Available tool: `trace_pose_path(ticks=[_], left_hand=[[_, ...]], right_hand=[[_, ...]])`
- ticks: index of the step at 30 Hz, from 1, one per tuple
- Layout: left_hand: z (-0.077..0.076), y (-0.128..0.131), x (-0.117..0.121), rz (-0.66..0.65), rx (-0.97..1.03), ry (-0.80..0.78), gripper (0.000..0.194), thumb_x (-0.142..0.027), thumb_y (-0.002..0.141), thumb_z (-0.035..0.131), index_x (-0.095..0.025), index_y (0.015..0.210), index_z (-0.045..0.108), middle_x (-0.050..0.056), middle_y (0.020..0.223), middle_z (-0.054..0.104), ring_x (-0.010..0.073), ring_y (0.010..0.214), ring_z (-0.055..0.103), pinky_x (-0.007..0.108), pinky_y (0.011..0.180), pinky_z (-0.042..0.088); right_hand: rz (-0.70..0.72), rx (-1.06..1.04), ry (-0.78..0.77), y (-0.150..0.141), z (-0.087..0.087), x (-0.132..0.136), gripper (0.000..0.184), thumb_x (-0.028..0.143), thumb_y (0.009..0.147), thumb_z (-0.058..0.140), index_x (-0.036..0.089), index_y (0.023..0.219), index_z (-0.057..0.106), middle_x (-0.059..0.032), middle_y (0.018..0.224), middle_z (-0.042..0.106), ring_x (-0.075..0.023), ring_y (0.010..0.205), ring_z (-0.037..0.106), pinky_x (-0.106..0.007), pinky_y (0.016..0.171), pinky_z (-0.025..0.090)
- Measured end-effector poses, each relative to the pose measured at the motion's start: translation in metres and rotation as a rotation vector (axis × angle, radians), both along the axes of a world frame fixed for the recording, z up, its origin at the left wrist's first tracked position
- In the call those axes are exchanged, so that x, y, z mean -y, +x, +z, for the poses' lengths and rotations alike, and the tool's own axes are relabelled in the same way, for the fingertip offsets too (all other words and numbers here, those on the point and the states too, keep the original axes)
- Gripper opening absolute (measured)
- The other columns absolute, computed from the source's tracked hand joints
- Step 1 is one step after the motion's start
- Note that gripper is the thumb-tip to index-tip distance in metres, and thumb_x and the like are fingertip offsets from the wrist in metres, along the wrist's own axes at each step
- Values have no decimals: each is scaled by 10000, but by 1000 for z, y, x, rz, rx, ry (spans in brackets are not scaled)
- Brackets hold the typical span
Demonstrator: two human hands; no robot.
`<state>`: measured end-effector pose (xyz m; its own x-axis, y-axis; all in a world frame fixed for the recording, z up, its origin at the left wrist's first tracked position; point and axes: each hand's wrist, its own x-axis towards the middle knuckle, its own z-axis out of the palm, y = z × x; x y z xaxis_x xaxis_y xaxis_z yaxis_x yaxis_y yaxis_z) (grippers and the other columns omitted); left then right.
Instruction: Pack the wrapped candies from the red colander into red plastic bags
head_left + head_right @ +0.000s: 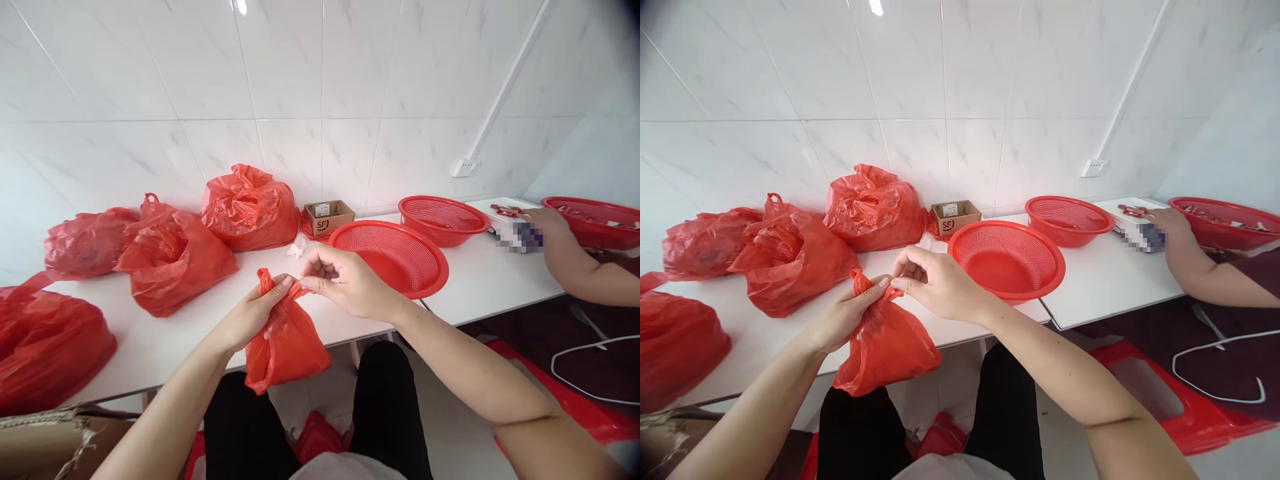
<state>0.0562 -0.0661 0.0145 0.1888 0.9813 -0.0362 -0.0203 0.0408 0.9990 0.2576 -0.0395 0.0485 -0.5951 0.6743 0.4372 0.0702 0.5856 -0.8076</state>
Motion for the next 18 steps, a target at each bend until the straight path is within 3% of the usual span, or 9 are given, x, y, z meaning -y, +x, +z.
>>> trace_pose_path(ticks=[7, 9, 11, 15, 18], left_hand=[[18, -15, 2, -64, -209, 107, 331, -436, 790, 691, -168, 598, 664, 1, 501, 485, 106, 440, 417, 203, 381, 307], [20, -19, 3, -89, -247, 126, 305, -391, 797, 688, -173, 585, 662, -10, 492, 459, 99, 451, 395, 198, 401, 313], [22, -22, 4, -118, -287, 146, 195, -337, 779, 710, -187, 654, 718, 8, 544, 534, 123, 512, 465, 207, 459, 379], [22, -24, 5, -234, -406, 291, 123, -235, 762, 699, -228, 836, 797, 88, 884, 728, 265, 843, 660, 336, 722, 531], [19, -22, 4, -257, -457, 365, 201, -120, 760, 588, -215, 717, 760, 73, 801, 714, 236, 751, 664, 328, 691, 518]], right_hand=[[137, -163, 68, -9, -5, 27, 65, 242, 890, 633, 203, 927, 595, -7, 919, 644, -124, 823, 617, -297, 794, 537], [126, -217, 87, -11, -13, 25, 83, 261, 896, 630, 205, 949, 599, -18, 936, 657, -137, 849, 628, -309, 807, 537], [43, -279, 93, -14, -22, 18, 107, 302, 931, 588, 209, 983, 596, -34, 970, 663, -152, 909, 632, -325, 850, 521], [-30, -174, -55, -22, -41, 1, 228, 358, 1008, 433, 220, 1138, 560, -43, 1035, 655, -159, 995, 616, -340, 935, 470], [21, -51, -188, -28, -53, -8, 286, 360, 1020, 384, 201, 1164, 574, -36, 1024, 643, -147, 919, 604, -320, 900, 466]])
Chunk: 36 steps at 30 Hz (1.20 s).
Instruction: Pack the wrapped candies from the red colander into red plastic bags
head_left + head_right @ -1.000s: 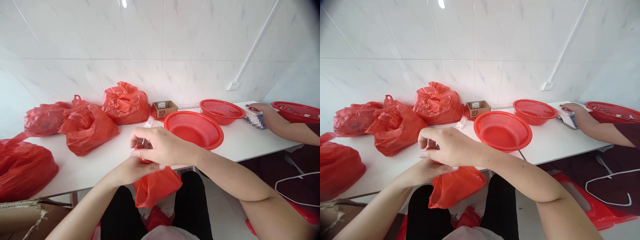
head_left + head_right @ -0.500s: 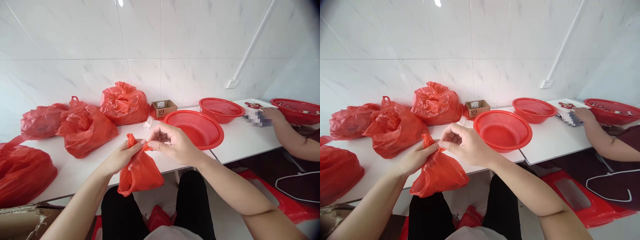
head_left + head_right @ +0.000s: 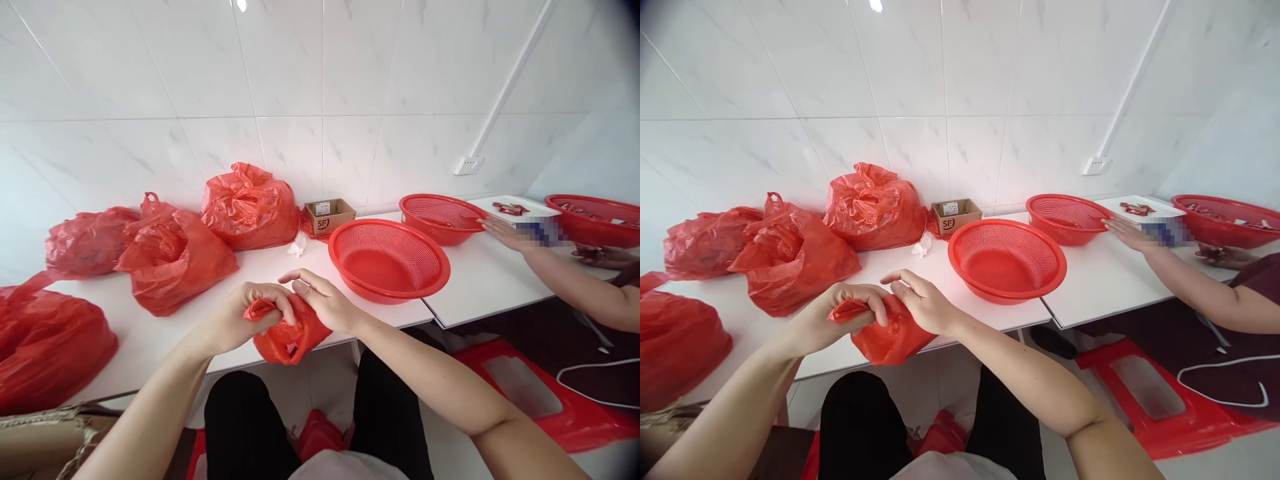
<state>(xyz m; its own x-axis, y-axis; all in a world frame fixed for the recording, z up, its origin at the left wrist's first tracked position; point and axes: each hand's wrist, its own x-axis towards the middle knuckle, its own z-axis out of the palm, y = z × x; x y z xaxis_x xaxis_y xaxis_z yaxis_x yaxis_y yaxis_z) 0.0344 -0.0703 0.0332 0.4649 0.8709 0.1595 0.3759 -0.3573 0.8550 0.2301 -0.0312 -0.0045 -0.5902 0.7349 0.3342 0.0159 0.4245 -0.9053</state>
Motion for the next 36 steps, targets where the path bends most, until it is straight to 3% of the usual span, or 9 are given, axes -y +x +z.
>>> trace_pose_path(ticks=[3, 8, 15, 20, 23, 26, 29, 32, 36], left_hand=[[-9, 5, -2, 112, -45, 171, 240, -54, 716, 508, -200, 619, 671, 54, 744, 682, 191, 677, 633, 282, 628, 470], [-29, 13, -2, 322, -95, 612, 268, -61, 770, 512, -202, 655, 709, 78, 998, 649, 140, 701, 594, 266, 653, 456], [-40, -1, 6, 158, -297, 742, 465, -45, 844, 495, -348, 1090, 747, 76, 1191, 625, 163, 814, 578, 298, 717, 489], [-46, -17, 18, 206, -341, 693, 506, -114, 947, 464, -357, 1386, 522, 57, 1356, 564, 202, 1114, 546, 348, 917, 478], [-53, -25, 30, 359, -367, 649, 339, -196, 963, 486, -280, 1269, 606, 54, 1234, 646, 218, 1123, 532, 356, 929, 468], [-57, -28, 46, 319, -402, 526, 207, -245, 963, 474, -240, 919, 676, 61, 1153, 659, 231, 1100, 535, 338, 864, 486], [-54, -26, 53, 225, -342, 341, 265, -282, 967, 456, -240, 810, 666, 46, 1388, 519, 250, 1276, 457, 352, 957, 464], [-51, -17, 40, 224, 2, 173, 317, -387, 984, 421, -250, 921, 700, 43, 1489, 447, 266, 1394, 371, 397, 1099, 367], [-59, 3, 6, 338, 488, -115, 443, -536, 965, 394, -201, 1120, 640, 109, 1133, 683, 244, 1117, 614, 417, 1038, 417]], right_hand=[[23, -12, -106, -2, -7, -4, 288, 348, 1003, 421, 202, 1199, 573, -35, 1028, 636, -140, 867, 591, -301, 848, 472], [236, -69, -242, 4, -9, -10, 203, 343, 970, 495, 215, 1082, 605, -15, 941, 618, -125, 822, 571, -264, 785, 462], [117, 69, -5, 15, 0, -13, 365, 487, 973, 469, 187, 767, 492, 39, 690, 477, -96, 632, 446, -222, 600, 348], [-363, 330, 531, 17, 2, -38, 490, 516, 959, 460, 182, 604, 407, 50, 542, 371, -86, 526, 339, -252, 535, 215], [-619, 513, 530, 21, 0, -76, 483, 483, 959, 451, 181, 584, 425, 16, 549, 468, -108, 570, 439, -269, 550, 200], [-758, 587, 422, 25, -4, -111, 403, 387, 952, 460, 184, 603, 451, -37, 624, 581, -158, 670, 550, -275, 564, 219], [-704, 558, 351, 22, -5, -123, 393, 368, 954, 441, 192, 604, 416, -41, 606, 602, -162, 637, 590, -258, 549, 274], [-536, 487, 256, 12, -2, -111, 356, 419, 962, 424, 209, 677, 395, 20, 536, 572, -124, 513, 585, -220, 516, 354], [-118, 139, 97, -9, 12, -76, 318, 439, 879, 585, 232, 780, 364, 77, 578, 524, -118, 488, 586, -220, 503, 429]])
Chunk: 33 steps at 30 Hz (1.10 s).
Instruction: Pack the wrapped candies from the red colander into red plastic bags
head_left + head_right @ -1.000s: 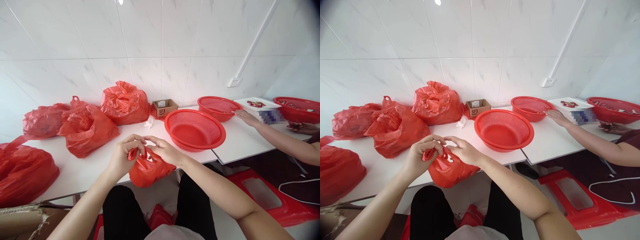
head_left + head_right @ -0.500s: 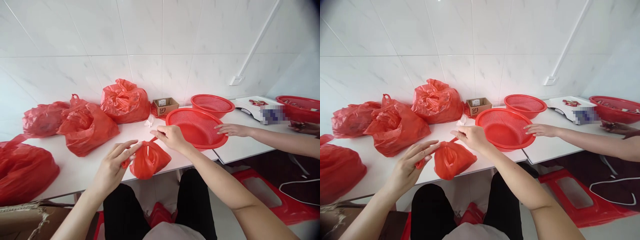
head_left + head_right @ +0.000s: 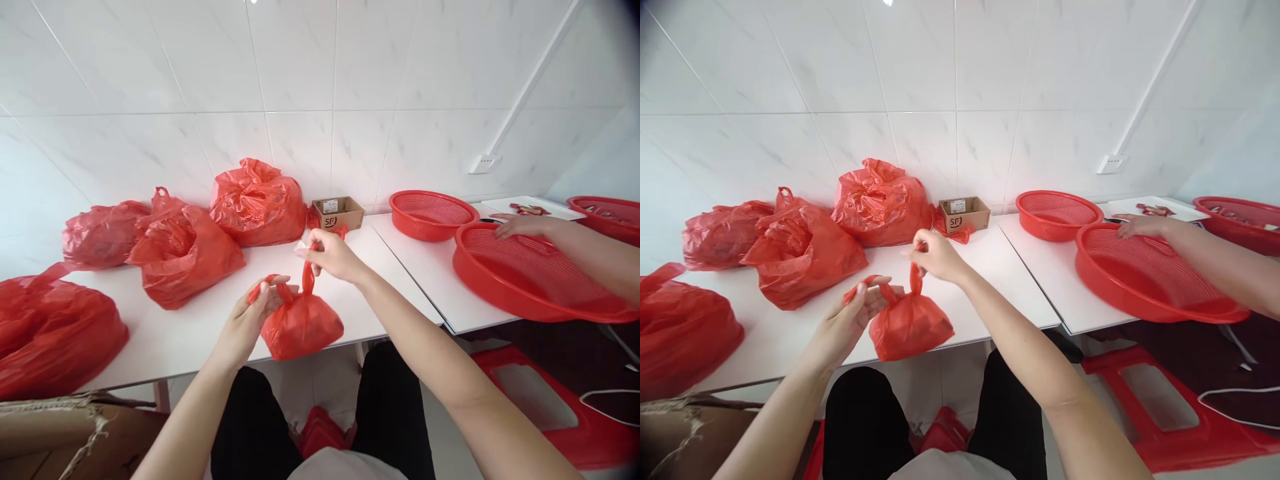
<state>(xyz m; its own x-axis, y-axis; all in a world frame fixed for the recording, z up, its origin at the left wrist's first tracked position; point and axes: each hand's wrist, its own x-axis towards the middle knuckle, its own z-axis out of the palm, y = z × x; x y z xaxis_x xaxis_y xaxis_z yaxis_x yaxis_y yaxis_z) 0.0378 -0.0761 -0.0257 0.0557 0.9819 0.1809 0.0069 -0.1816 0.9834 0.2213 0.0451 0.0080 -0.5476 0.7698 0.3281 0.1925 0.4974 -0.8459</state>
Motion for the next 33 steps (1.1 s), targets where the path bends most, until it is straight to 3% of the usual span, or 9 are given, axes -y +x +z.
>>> trace_pose_path(ticks=[4, 7, 10, 12, 17, 20, 24, 27, 33], left_hand=[[-11, 22, -16, -48, -23, -150, 368, -507, 822, 670, -153, 921, 667, 49, 837, 684, 197, 832, 636, 310, 792, 489], [-18, 30, -17, -44, -10, -169, 389, -519, 759, 723, -141, 723, 637, 14, 672, 633, 146, 651, 577, 258, 644, 451], [-23, 30, -19, 39, 29, -148, 497, -575, 783, 663, -158, 555, 518, -22, 554, 535, 95, 533, 462, 228, 558, 375], [-25, 29, -20, 66, 51, -137, 519, -575, 796, 646, -165, 526, 475, -33, 532, 497, 86, 513, 428, 225, 541, 350], [-28, 28, -22, 70, 61, -114, 482, -520, 830, 633, -162, 518, 548, 40, 706, 654, 158, 739, 607, 240, 679, 449], [-28, 26, -22, 79, 32, -102, 402, -502, 847, 622, -165, 637, 689, 87, 896, 728, 228, 962, 646, 301, 850, 487], [-26, 15, -20, 100, -48, -69, 256, -423, 811, 701, -200, 912, 776, 70, 925, 742, 239, 993, 652, 338, 928, 479], [-23, 8, -17, 112, -120, 13, 197, -358, 766, 753, -235, 916, 785, 59, 987, 716, 232, 1013, 621, 317, 896, 485], [-21, 9, -18, 29, -477, 335, 99, -267, 839, 671, -242, 883, 756, 75, 911, 709, 229, 960, 601, 362, 857, 499]], right_hand=[[192, -91, 41, -18, 9, 30, 304, 381, 837, 649, 230, 785, 390, 83, 661, 483, -94, 519, 546, -237, 547, 441], [126, -119, 54, -19, 2, 42, 217, 378, 868, 625, 240, 912, 463, 51, 773, 574, -111, 639, 571, -276, 662, 471], [-36, -196, 53, -11, -19, 49, 417, 397, 858, 654, 265, 1201, 456, -45, 1136, 613, -163, 957, 600, -336, 849, 469], [-97, -199, 9, -4, -36, 51, 432, 415, 876, 632, 257, 1241, 466, -60, 1158, 602, -177, 1009, 581, -342, 869, 459], [-107, -247, -89, 13, -49, 44, 241, 412, 953, 485, 203, 878, 578, 11, 770, 551, -130, 701, 515, -275, 678, 424], [-193, -292, -135, 24, -33, 49, 215, 430, 933, 525, 221, 926, 576, 50, 652, 434, -119, 595, 422, -256, 584, 363], [-126, -194, -204, 34, -28, 72, 178, 398, 948, 513, 245, 1037, 532, 79, 604, 406, -101, 517, 361, -243, 534, 323], [-113, -19, -182, 35, -42, 83, 133, 342, 941, 511, 253, 1038, 522, 65, 646, 504, -118, 552, 446, -258, 563, 379], [-150, -4, 172, 22, -55, 70, 272, 148, 876, 524, 261, 1112, 597, -48, 1179, 641, -202, 1067, 574, -374, 907, 463]])
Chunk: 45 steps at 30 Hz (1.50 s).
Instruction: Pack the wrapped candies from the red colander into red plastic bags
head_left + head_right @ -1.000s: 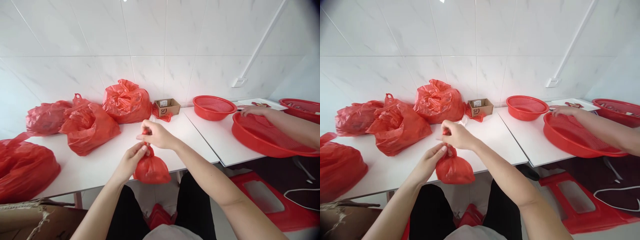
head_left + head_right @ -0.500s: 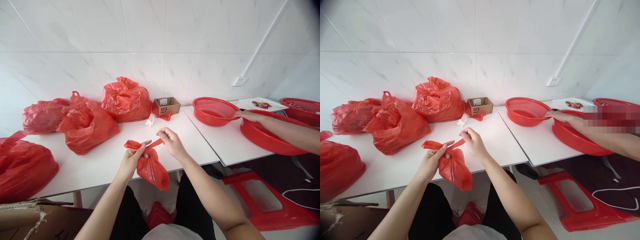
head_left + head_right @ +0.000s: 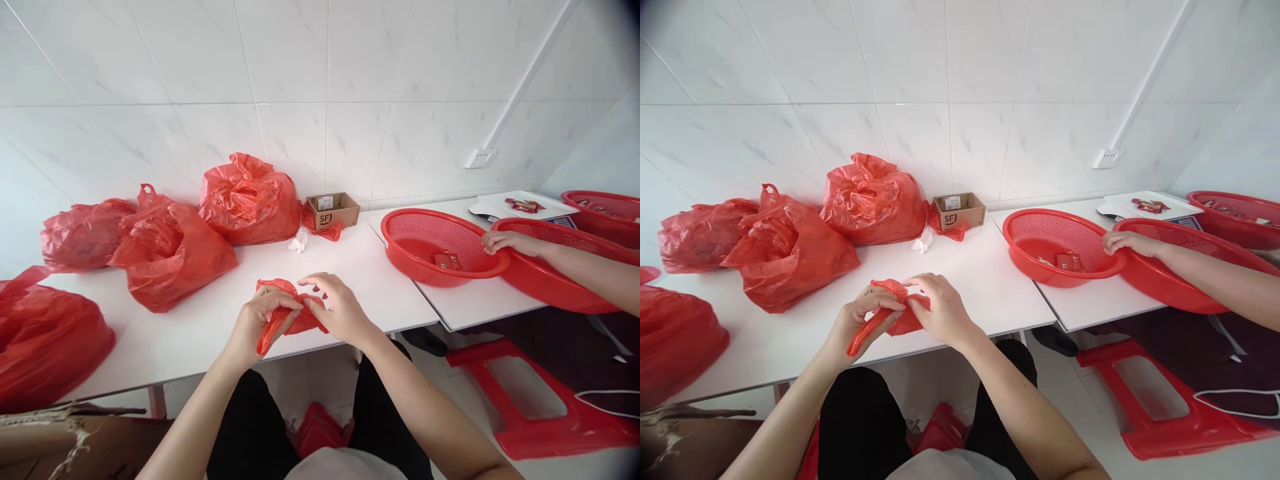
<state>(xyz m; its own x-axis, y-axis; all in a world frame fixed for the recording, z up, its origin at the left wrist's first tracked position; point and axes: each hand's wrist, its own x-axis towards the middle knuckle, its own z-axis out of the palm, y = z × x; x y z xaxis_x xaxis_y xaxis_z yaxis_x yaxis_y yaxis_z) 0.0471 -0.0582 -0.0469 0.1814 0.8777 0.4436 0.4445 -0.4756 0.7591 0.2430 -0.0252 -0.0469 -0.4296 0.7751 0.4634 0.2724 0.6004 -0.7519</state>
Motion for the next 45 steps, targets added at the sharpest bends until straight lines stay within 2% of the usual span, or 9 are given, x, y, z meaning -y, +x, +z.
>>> trace_pose_path(ticks=[3, 11, 18, 27, 31, 34, 38, 41, 45], left_hand=[[-1, 1, 0, -15, -41, 23, 81, -230, 831, 654, -230, 868, 726, 66, 933, 707, 222, 964, 633, 347, 851, 514], [-20, 10, 6, 300, 4, 120, 109, -143, 853, 542, -214, 934, 556, 24, 908, 634, 174, 824, 629, 304, 750, 493], [-15, 10, 9, 243, -10, 209, 100, -172, 873, 565, -217, 948, 613, 35, 956, 626, 168, 872, 621, 271, 725, 494], [-4, -11, 14, 6, -97, -141, 163, -294, 936, 536, -230, 1009, 666, 17, 950, 722, 155, 822, 685, 246, 749, 507], [-6, -12, 15, 15, -57, -58, 124, -260, 930, 533, -210, 986, 632, 30, 924, 704, 163, 826, 676, 265, 759, 508], [-10, -8, 17, 4, 18, -9, 93, -228, 932, 518, -212, 995, 584, 48, 965, 691, 176, 888, 672, 293, 801, 511], [-15, -13, 23, 16, 64, -23, 83, -230, 931, 528, -213, 997, 576, 55, 947, 686, 178, 882, 672, 298, 790, 517], [-16, -22, 28, 63, 61, -31, 99, -241, 914, 559, -213, 1002, 595, 49, 934, 693, 175, 850, 678, 287, 768, 527], [-12, -20, 27, 68, 12, -11, 91, -244, 905, 560, -213, 970, 617, 41, 909, 702, 172, 821, 683, 272, 741, 525]], right_hand=[[147, -102, -149, -11, -5, -1, 278, 136, 892, 476, 257, 1125, 567, -33, 1129, 656, -169, 985, 614, -343, 864, 495], [80, -257, -221, -31, -26, 24, 186, 161, 861, 540, 258, 1001, 468, 11, 867, 595, -158, 775, 591, -318, 731, 496], [297, -373, -584, -17, -20, 9, 220, 372, 917, 580, 209, 1066, 576, -8, 848, 637, -149, 749, 632, -297, 700, 522], [126, 201, 13, 5, 20, 7, 112, 119, 841, 559, 209, 807, 616, 2, 806, 668, -140, 709, 590, -275, 678, 452], [101, 279, 82, 7, 31, 8, 110, 118, 837, 563, 214, 807, 610, 8, 796, 674, -135, 700, 603, -265, 671, 461], [-47, 349, 122, 22, 29, -12, 149, 292, 903, 594, 224, 1027, 640, -50, 1041, 705, -198, 947, 647, -326, 834, 490], [-651, 807, 123, 87, 16, -63, 642, 398, 860, 661, 125, 1398, 443, -232, 1440, 464, -374, 1345, 412, -499, 1067, 331], [-840, 1087, -179, 138, 9, -90, 505, 252, 913, 560, 59, 1367, 451, -278, 1235, 610, -384, 1155, 592, -483, 917, 434], [-831, 1102, -168, 156, 10, -90, 353, 210, 974, 402, 84, 1286, 509, -226, 986, 702, -335, 969, 681, -434, 804, 463]])
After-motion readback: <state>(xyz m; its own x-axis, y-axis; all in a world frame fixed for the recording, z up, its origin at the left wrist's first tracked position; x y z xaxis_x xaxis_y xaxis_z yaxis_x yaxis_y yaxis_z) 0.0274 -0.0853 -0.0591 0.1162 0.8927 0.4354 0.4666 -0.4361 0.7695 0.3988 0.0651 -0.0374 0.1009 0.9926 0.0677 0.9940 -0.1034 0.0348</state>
